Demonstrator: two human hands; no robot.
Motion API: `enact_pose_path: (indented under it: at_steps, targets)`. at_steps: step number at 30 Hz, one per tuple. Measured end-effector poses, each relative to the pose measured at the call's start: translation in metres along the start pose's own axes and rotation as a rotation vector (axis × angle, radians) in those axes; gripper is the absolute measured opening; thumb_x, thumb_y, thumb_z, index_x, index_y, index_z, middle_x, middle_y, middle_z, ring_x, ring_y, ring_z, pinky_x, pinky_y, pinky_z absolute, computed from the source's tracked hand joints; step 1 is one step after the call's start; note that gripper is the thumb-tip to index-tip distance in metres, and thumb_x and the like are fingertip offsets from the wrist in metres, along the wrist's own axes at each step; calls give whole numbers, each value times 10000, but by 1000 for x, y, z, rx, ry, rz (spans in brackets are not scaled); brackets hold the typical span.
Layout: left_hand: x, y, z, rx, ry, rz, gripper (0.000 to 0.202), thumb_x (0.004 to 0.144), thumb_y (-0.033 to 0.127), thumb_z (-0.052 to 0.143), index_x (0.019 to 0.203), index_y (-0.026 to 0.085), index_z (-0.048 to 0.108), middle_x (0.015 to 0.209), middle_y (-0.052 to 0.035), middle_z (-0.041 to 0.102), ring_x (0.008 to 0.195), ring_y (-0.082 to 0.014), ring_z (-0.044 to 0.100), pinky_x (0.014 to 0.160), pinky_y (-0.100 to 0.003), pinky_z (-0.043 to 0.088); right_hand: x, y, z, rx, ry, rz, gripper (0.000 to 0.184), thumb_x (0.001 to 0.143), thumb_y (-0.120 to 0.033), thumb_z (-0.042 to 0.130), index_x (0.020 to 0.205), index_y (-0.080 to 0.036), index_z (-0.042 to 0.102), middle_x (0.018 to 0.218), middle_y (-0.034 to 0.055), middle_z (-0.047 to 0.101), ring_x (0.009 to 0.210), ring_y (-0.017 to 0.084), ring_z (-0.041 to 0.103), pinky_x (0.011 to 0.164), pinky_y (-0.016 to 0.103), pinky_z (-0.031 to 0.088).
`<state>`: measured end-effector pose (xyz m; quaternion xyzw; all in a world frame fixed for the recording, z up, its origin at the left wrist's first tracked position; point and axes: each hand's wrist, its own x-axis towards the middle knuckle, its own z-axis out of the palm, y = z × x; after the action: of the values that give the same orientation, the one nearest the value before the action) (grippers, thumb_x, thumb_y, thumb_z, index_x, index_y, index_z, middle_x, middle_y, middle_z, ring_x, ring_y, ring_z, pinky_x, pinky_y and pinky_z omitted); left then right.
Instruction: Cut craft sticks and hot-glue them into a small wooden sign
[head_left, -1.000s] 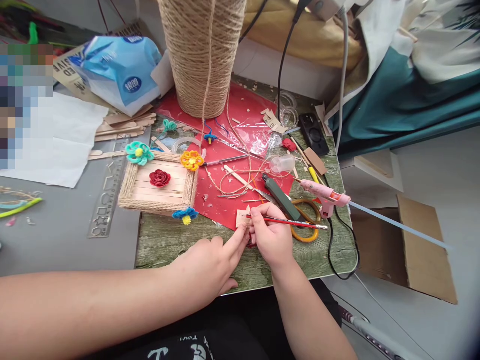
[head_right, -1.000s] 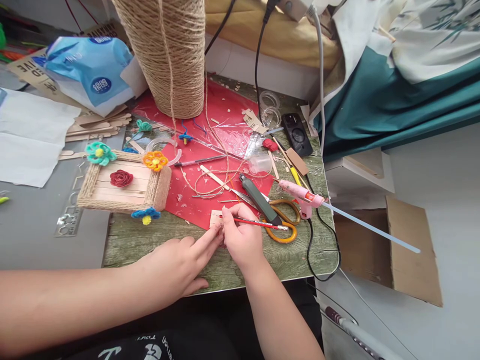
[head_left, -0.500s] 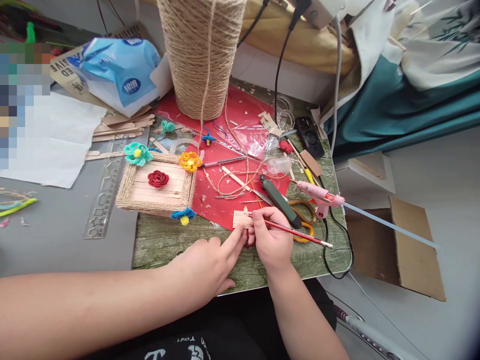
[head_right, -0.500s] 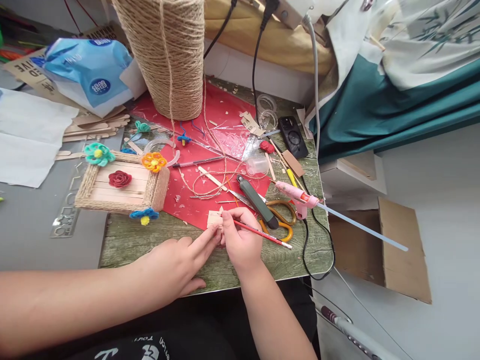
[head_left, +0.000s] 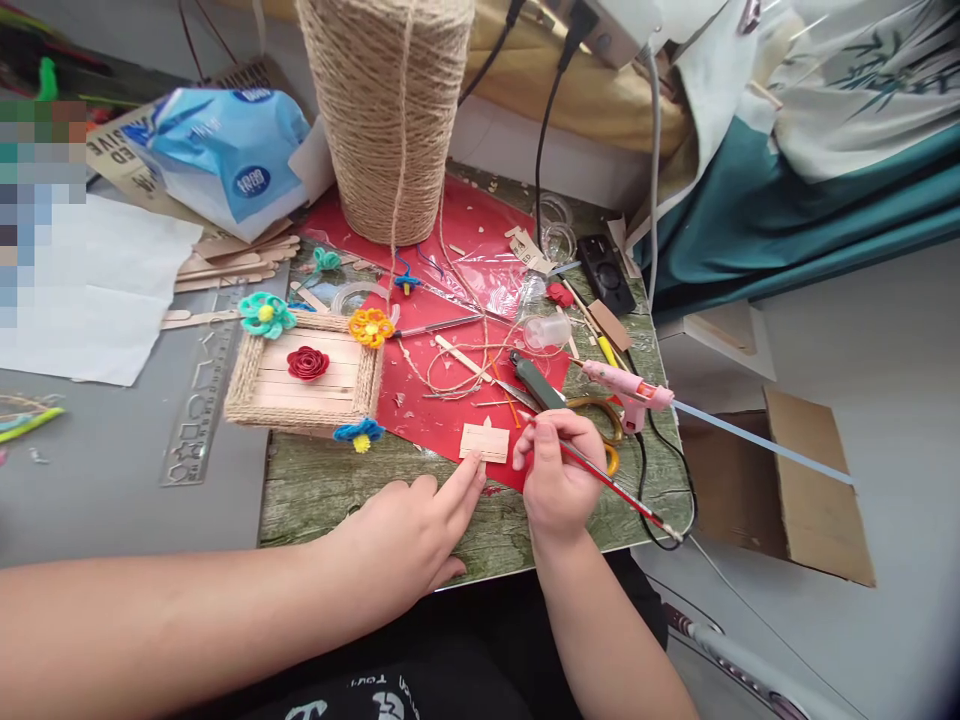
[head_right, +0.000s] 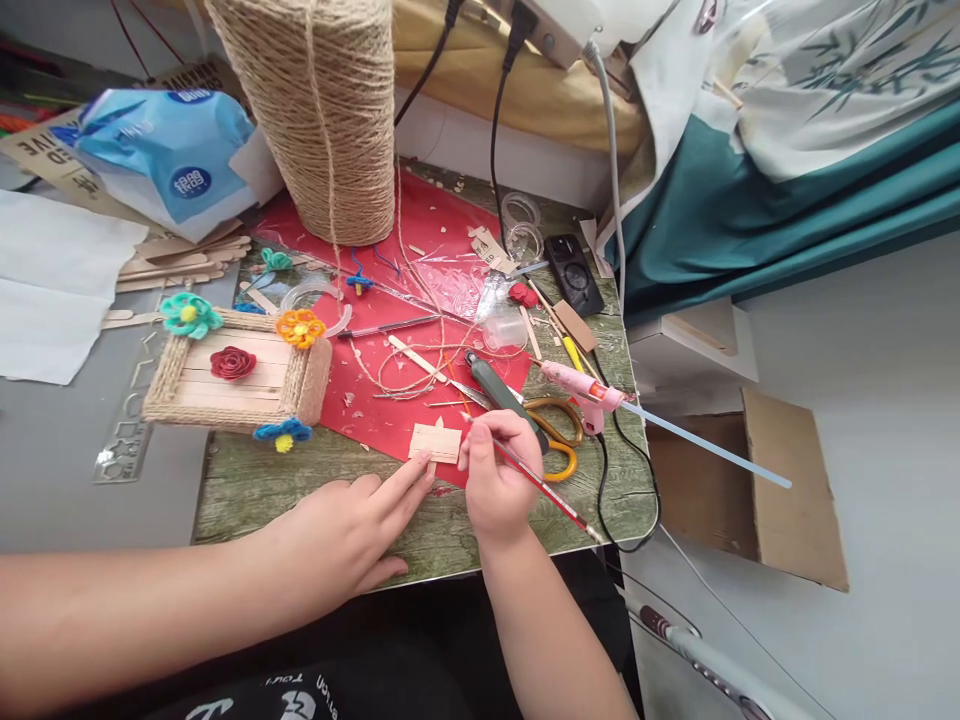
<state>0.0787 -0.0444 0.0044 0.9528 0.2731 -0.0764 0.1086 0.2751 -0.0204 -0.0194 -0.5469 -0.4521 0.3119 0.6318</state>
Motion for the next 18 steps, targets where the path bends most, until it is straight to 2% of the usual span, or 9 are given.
enact_pose_path:
  at_steps: [3, 5, 10, 12, 14, 16, 18]
  targets:
    - [-1, -2, -1, -21, 43, 15, 793, 978, 529, 627, 1597, 77, 424, 1673, -240, 361, 920, -253, 694, 659, -366, 566, 5, -1, -2, 4, 146, -36, 104, 994, -335, 670, 998, -244, 621, 866, -17, 601, 608, 106, 605, 506, 249, 516]
    - [0, -4, -2, -30, 65, 31, 700, 988, 478, 625, 1541, 70, 496, 1626, -243, 433, 906, -250, 698, 671, -366, 568, 8, -1, -3, 11, 197, -29, 106, 1011, -356, 639, 1037, -256, 616, 856, -15, 595, 628, 115, 601, 526, 258, 527]
    - [-1, -10, -5, -83, 153, 78, 461, 1035, 371, 533, 1392, 86, 591, 1511, -224, 541, 908, -238, 692, 714, -364, 574, 11, -1, -5, 3, 194, 16, 178, 1066, -420, 527, 1068, -261, 607, 821, -9, 612, 629, 135, 598, 544, 276, 520]
    - [-2, -13, -10, -132, 168, 146, 345, 1029, 284, 530, 1324, 123, 608, 1366, -184, 632, 905, -223, 678, 731, -349, 568, 11, -2, -5, 4, 183, 21, 171, 1066, -414, 530, 1075, -260, 603, 813, -13, 616, 636, 136, 602, 561, 279, 525]
    - [-5, -15, -14, -176, 177, 253, 229, 1009, 188, 530, 1216, 165, 625, 1119, -108, 696, 849, -210, 655, 702, -337, 552, 10, -2, -3, 15, 173, 17, 138, 1058, -383, 554, 1099, -261, 605, 828, -16, 623, 646, 131, 604, 577, 275, 526]
    - [-7, -16, -16, -202, 205, 342, 143, 1007, 143, 516, 1085, 192, 626, 905, -43, 668, 761, -201, 620, 638, -335, 519, 10, -1, -2, 23, 145, 28, 133, 1059, -350, 554, 1143, -265, 612, 856, -12, 633, 663, 126, 608, 590, 267, 527]
    - [-8, -17, -13, -223, 259, 367, 144, 1048, 192, 495, 950, 207, 599, 786, -13, 619, 695, -194, 589, 594, -341, 487, 10, 1, -1, 1, 89, 52, 192, 1061, -325, 538, 1228, -275, 620, 930, 6, 643, 704, 125, 618, 609, 263, 542]
